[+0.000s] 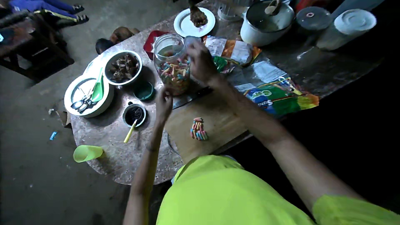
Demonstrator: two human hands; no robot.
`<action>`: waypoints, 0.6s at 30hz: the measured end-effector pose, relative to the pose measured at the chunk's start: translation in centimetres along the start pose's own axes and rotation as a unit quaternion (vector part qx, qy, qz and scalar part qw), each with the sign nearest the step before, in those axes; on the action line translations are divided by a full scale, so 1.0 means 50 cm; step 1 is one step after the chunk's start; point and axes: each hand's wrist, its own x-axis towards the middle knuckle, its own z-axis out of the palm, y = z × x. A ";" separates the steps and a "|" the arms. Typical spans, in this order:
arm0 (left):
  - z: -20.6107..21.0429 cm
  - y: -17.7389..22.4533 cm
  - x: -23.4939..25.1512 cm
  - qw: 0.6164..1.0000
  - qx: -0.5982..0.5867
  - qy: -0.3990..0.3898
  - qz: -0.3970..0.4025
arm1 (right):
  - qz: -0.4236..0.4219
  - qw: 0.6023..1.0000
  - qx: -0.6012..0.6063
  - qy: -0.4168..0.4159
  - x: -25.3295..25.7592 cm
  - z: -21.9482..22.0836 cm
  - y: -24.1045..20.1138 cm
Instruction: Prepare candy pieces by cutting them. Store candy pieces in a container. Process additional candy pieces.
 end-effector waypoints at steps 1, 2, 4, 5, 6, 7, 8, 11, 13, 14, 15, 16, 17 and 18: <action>0.027 -0.022 -0.056 0.997 -0.023 -0.048 -0.060 | 0.028 0.999 0.008 -0.035 -0.072 0.013 0.012; 0.060 -0.052 -0.098 0.989 -0.054 -0.074 -0.115 | 0.062 0.993 0.020 -0.098 -0.141 0.025 0.026; 0.126 -0.096 -0.161 0.975 -0.084 -0.083 -0.189 | 0.150 0.953 0.053 -0.260 -0.258 0.061 0.063; 0.150 -0.103 -0.183 0.972 -0.077 -0.082 -0.205 | 0.179 0.935 0.067 -0.299 -0.310 0.088 0.085; 0.170 -0.104 -0.196 0.973 -0.055 -0.081 -0.209 | 0.196 0.929 0.074 -0.304 -0.355 0.113 0.103; 0.184 -0.102 -0.202 0.975 -0.028 -0.080 -0.206 | 0.212 0.928 0.077 -0.296 -0.384 0.129 0.111; 0.194 -0.098 -0.204 0.977 -0.002 -0.079 -0.199 | 0.227 0.930 0.081 -0.278 -0.401 0.139 0.110; 0.205 -0.084 -0.195 0.979 0.049 -0.091 -0.177 | 0.269 0.927 0.084 -0.245 -0.409 0.142 0.095; 0.205 -0.077 -0.185 0.979 0.075 -0.099 -0.162 | 0.282 0.927 0.103 -0.224 -0.413 0.141 0.094; 0.205 -0.075 -0.180 0.978 0.083 -0.104 -0.163 | 0.291 0.926 0.120 -0.209 -0.417 0.140 0.098; 0.204 -0.074 -0.175 0.976 0.085 -0.110 -0.165 | 0.299 0.925 0.139 -0.188 -0.421 0.138 0.101; 0.202 -0.075 -0.173 0.977 0.083 -0.112 -0.162 | 0.310 0.922 0.157 -0.170 -0.424 0.133 0.105; 0.200 -0.075 -0.172 0.977 0.083 -0.115 -0.161 | 0.324 0.917 0.171 -0.159 -0.425 0.130 0.112; 0.199 -0.077 -0.172 0.976 0.088 -0.118 -0.160 | 0.341 0.910 0.179 -0.157 -0.425 0.125 0.116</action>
